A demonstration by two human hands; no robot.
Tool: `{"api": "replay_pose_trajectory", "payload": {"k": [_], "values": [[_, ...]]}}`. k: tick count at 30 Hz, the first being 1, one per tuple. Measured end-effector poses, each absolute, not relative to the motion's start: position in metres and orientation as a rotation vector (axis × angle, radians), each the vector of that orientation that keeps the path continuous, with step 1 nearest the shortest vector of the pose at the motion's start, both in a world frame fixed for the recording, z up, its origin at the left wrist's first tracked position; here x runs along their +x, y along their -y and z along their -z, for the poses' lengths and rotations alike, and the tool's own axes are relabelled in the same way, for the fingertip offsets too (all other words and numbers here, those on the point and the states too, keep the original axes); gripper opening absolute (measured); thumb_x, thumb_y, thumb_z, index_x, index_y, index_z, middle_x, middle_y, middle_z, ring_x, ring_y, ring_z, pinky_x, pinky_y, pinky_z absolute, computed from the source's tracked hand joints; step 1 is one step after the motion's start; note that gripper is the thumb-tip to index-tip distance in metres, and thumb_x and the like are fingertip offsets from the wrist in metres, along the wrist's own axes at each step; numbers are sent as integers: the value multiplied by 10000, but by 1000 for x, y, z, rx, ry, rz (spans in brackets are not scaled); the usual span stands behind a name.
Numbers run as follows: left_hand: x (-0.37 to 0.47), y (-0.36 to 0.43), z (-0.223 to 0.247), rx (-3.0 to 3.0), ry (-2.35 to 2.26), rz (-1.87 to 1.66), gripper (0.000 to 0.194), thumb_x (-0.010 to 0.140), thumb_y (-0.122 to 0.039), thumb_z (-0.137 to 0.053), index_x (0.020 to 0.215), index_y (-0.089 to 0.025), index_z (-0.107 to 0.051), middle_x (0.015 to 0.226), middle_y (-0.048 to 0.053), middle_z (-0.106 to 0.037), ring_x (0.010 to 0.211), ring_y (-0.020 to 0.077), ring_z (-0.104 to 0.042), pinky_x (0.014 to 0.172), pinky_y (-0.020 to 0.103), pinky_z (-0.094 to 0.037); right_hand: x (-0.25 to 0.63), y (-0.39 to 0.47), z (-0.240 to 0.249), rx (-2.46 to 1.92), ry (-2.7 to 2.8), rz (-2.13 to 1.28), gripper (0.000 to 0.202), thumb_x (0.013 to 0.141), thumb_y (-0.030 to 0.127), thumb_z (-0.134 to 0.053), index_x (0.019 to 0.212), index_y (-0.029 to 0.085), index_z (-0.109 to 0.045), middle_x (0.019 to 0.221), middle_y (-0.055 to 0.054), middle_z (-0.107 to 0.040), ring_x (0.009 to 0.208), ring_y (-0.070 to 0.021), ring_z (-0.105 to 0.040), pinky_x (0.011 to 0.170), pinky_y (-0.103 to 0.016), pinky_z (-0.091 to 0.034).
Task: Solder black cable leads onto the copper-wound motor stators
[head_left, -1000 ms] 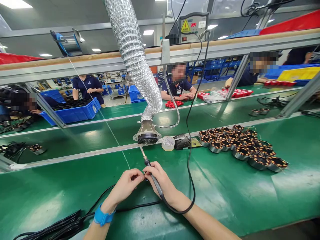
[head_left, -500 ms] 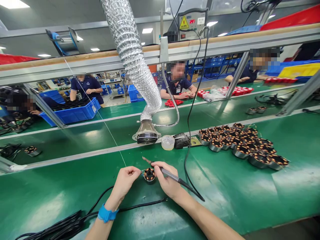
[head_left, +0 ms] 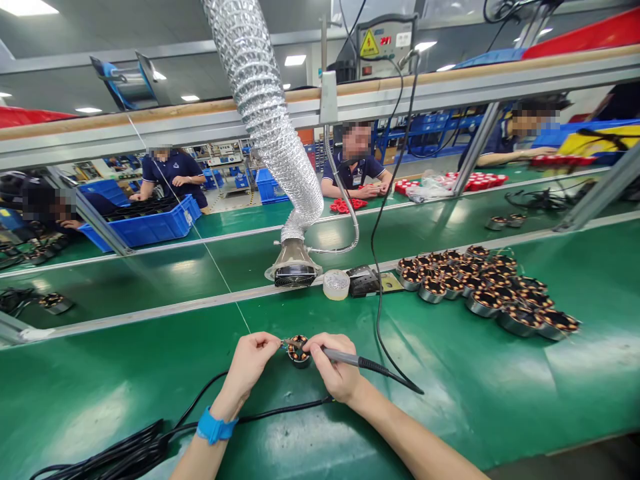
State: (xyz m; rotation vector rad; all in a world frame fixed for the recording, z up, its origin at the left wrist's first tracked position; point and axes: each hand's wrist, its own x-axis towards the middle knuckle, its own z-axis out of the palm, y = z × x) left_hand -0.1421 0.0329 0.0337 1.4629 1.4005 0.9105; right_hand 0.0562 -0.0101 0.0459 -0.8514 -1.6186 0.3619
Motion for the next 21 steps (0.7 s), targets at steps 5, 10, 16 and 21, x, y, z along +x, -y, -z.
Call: {"api": "replay_pose_trajectory", "payload": {"k": [5, 10, 16, 21], "values": [[-142, -33, -35, 1452, -1398, -916, 277, 734, -397, -677, 734, -130, -750, 748, 67, -739, 717, 200, -620, 683, 269, -434, 56, 9, -44, -858, 1566, -438, 255, 949, 256, -480, 775, 200, -658, 617, -7, -674, 535, -143, -644, 560, -246, -500], [-142, -33, -36, 1454, -1401, -915, 272, 723, -396, -685, 729, -133, -752, 762, 68, -742, 735, 208, -631, 691, 270, -441, 58, 8, -40, -886, 1484, -454, 255, 948, 265, -485, 781, 197, -665, 634, -14, -666, 570, -152, -649, 597, -263, -513], [-142, -33, -36, 1440, -1417, -911, 286, 716, -402, -678, 731, -125, -748, 757, 75, -737, 724, 208, -620, 681, 274, -434, 58, 9, -41, -876, 1500, -430, 245, 934, 246, -497, 769, 188, -668, 600, -6, -648, 550, -146, -635, 602, -260, -516], [-142, -33, -36, 1431, -1416, -907, 274, 710, -394, -673, 717, -128, -738, 791, 85, -741, 763, 217, -624, 715, 283, -436, 57, 10, -45, -856, 1492, -414, 236, 929, 219, -498, 768, 182, -666, 629, -11, -669, 550, -136, -638, 600, -247, -514]]}}
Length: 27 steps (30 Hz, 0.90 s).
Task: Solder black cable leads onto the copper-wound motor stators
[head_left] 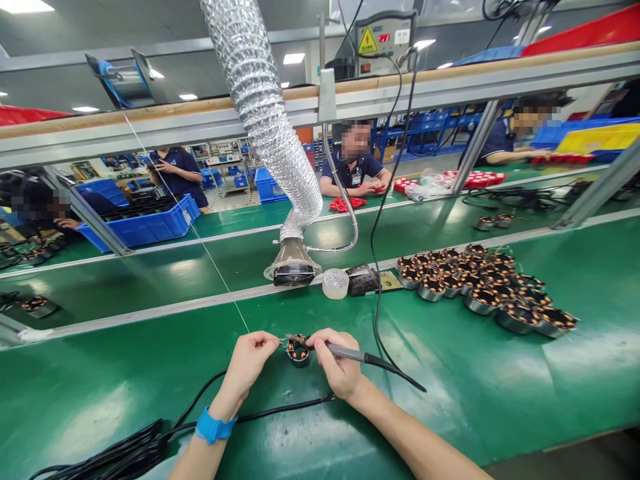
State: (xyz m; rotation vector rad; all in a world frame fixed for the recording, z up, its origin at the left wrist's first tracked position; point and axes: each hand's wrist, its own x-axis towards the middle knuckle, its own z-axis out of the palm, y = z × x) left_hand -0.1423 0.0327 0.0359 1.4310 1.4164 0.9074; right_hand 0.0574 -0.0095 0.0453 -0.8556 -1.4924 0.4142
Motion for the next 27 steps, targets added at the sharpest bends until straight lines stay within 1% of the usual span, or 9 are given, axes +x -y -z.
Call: {"api": "replay_pose_trajectory", "payload": {"k": [7, 10, 13, 16, 20, 24, 27], "values": [[-142, -33, -35, 1431, -1417, -912, 273, 711, -398, -673, 718, -134, -741, 785, 82, -741, 758, 218, -623, 721, 286, -440, 57, 8, -43, -853, 1515, -413, 219, 939, 200, -499, 798, 183, -665, 699, -18, -705, 603, -138, -666, 608, -238, -512], [-142, -34, -36, 1437, -1413, -911, 275, 715, -401, -675, 726, -134, -740, 787, 82, -739, 761, 217, -623, 730, 286, -445, 54, 6, -39, -866, 1561, -414, 176, 946, 180, -510, 879, 189, -673, 787, -22, -722, 684, -137, -682, 669, -234, -519], [-141, -32, -39, 1463, -1379, -911, 267, 735, -398, -667, 713, -138, -723, 792, 74, -734, 776, 213, -622, 749, 282, -450, 51, 1, -35, -901, 1643, -415, 156, 948, 171, -529, 1011, 202, -669, 892, -37, -709, 772, -147, -675, 738, -251, -520], [-139, -28, -44, 1510, -1332, -895, 272, 766, -403, -652, 713, -141, -699, 769, 61, -716, 761, 203, -613, 733, 272, -448, 47, -6, -31, -880, 1744, -422, 246, 954, 159, -511, 1163, 209, -631, 966, -62, -654, 803, -152, -647, 750, -267, -526], [-135, -21, -48, 1597, -1292, -867, 298, 813, -422, -617, 756, -137, -682, 754, 55, -690, 713, 188, -585, 678, 263, -435, 44, -13, -24, -835, 1835, -511, 406, 956, 108, -453, 1337, 224, -529, 1107, -91, -556, 856, -142, -627, 761, -258, -540], [-132, -17, -51, 1700, -1315, -847, 314, 844, -432, -584, 773, -142, -681, 734, 46, -668, 682, 175, -548, 639, 255, -413, 41, -16, -17, -853, 1894, -509, 457, 943, 78, -457, 1361, 256, -505, 1122, -77, -521, 919, -152, -609, 843, -283, -532], [-134, -17, -55, 1770, -1320, -825, 317, 866, -432, -558, 786, -152, -682, 743, 38, -657, 689, 171, -533, 644, 255, -404, 41, -16, -14, -859, 1913, -496, 453, 938, 68, -452, 1345, 259, -505, 1097, -72, -514, 925, -160, -599, 836, -283, -536]]}}
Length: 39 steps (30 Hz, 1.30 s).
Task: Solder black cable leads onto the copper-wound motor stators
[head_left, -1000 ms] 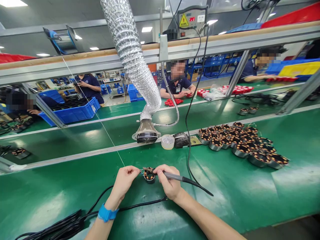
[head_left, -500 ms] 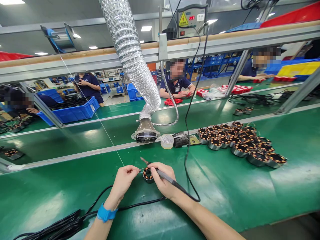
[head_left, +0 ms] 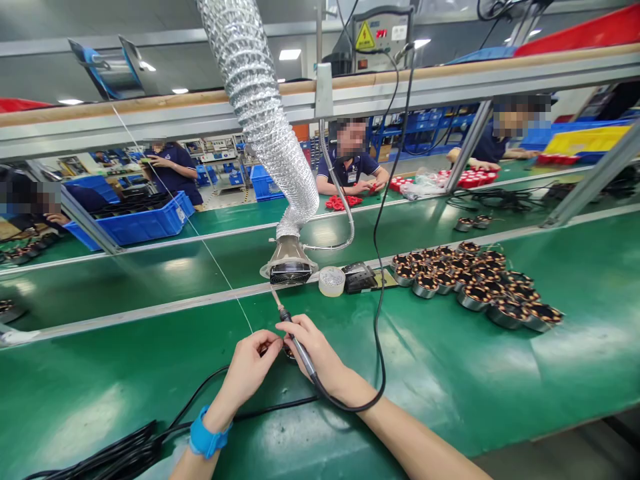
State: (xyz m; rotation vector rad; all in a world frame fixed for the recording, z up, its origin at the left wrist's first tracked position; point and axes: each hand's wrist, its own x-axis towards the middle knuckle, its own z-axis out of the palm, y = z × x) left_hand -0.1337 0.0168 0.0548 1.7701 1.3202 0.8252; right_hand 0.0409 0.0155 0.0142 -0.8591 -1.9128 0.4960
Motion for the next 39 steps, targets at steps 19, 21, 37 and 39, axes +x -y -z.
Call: {"api": "replay_pose_trajectory", "payload": {"k": [19, 21, 37, 39], "values": [[-135, -20, -52, 1338, -1315, -681, 298, 712, -451, -602, 724, -157, -559, 521, -83, -387, 425, 56, -283, 419, 187, -177, 52, -1, -34, -864, 1643, -275, 195, 939, 158, -542, 1096, 210, -644, 880, -47, -692, 755, -156, -665, 710, -256, -531], [-136, -20, -52, 1330, -1323, -687, 309, 705, -459, -605, 729, -153, -568, 526, -80, -400, 422, 55, -290, 418, 186, -175, 55, 3, -39, -881, 1578, -255, 126, 926, 164, -546, 949, 208, -661, 813, -29, -720, 705, -155, -686, 683, -251, -528], [-136, -22, -49, 1337, -1360, -701, 328, 706, -481, -608, 719, -156, -567, 515, -82, -394, 424, 57, -289, 422, 189, -188, 56, 15, -43, -849, 1593, -369, 273, 911, 217, -472, 699, 201, -643, 612, -4, -684, 532, -143, -642, 570, -254, -472], [-136, -21, -49, 1335, -1360, -706, 335, 704, -490, -615, 718, -159, -566, 517, -80, -396, 427, 59, -291, 423, 190, -188, 56, 15, -43, -866, 1565, -389, 287, 921, 229, -469, 699, 200, -647, 620, -12, -687, 546, -148, -644, 571, -257, -475]]}}
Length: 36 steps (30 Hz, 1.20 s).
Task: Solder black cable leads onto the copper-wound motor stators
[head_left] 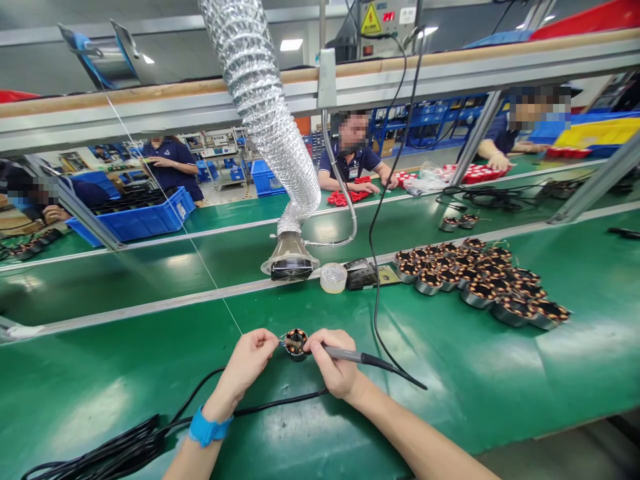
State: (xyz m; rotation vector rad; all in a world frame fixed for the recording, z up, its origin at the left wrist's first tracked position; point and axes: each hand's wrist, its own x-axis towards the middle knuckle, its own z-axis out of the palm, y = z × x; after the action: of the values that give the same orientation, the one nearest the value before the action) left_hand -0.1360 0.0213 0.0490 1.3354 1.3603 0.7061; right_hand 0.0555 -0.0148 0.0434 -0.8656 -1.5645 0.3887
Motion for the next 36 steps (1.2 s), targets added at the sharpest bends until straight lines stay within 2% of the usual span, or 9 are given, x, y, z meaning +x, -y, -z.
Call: {"api": "replay_pose_trajectory", "payload": {"k": [7, 19, 27, 36], "values": [[-135, -21, -49, 1334, -1356, -713, 350, 704, -503, -630, 720, -158, -575, 510, -82, -381, 424, 59, -277, 422, 194, -175, 55, 13, -39, -909, 1400, -586, 291, 935, 295, -486, 719, 190, -650, 587, -17, -632, 596, -171, -648, 555, -264, -490], [-137, -21, -46, 1375, -1358, -723, 337, 730, -483, -616, 736, -148, -581, 540, -70, -413, 437, 64, -304, 430, 196, -198, 55, 13, -38, -902, 1386, -630, 294, 928, 306, -495, 707, 187, -648, 524, 2, -557, 554, -162, -606, 519, -255, -473], [-137, -22, -46, 1378, -1357, -727, 357, 717, -508, -631, 726, -155, -583, 540, -69, -414, 435, 68, -310, 431, 199, -204, 55, 12, -37, -904, 1389, -625, 300, 931, 320, -492, 712, 189, -650, 521, -1, -557, 550, -164, -607, 494, -251, -464], [-136, -22, -48, 1374, -1358, -728, 328, 729, -475, -627, 728, -151, -580, 538, -68, -419, 433, 63, -302, 427, 194, -195, 56, 11, -37, -911, 1335, -574, 306, 933, 326, -495, 715, 187, -658, 546, -14, -579, 582, -180, -630, 538, -272, -493]]}}
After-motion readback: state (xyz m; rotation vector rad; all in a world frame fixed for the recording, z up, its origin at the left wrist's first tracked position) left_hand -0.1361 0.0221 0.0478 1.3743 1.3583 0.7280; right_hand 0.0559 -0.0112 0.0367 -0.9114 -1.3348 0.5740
